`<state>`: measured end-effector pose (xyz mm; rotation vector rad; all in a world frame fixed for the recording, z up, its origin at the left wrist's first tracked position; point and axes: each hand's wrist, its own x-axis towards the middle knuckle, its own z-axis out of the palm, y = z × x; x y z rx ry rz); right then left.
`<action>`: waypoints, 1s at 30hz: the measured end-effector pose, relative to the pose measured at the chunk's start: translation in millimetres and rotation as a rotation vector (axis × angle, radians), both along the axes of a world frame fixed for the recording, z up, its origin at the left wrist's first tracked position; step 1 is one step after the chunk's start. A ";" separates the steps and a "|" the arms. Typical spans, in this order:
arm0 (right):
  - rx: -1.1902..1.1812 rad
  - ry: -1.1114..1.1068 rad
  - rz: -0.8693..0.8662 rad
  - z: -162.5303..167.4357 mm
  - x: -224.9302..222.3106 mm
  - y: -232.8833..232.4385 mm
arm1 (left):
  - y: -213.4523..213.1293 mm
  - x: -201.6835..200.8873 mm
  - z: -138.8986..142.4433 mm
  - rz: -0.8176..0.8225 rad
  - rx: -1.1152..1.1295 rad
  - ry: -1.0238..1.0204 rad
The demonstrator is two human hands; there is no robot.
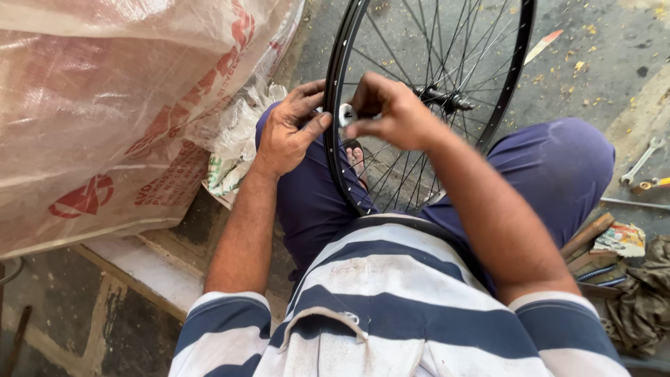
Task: The person sits on the floor holding a bicycle wheel across their lap. They work around the rim and spokes by hand, then repeatedly rub the rim with a small white block while rotating the wheel to work along its surface.
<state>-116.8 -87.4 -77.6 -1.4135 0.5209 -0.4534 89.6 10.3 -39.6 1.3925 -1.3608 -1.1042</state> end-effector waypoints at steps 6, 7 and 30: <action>-0.696 0.459 -0.239 8.5 18.6 6.0 | -1.5 0.7 -0.4 0.005 -0.044 0.009; -0.508 0.227 -0.114 10.5 17.6 4.3 | -1.0 1.2 -0.2 0.002 -0.037 -0.030; 0.109 0.003 0.131 7.0 6.2 -5.9 | -0.5 2.3 -2.4 0.005 0.001 -0.071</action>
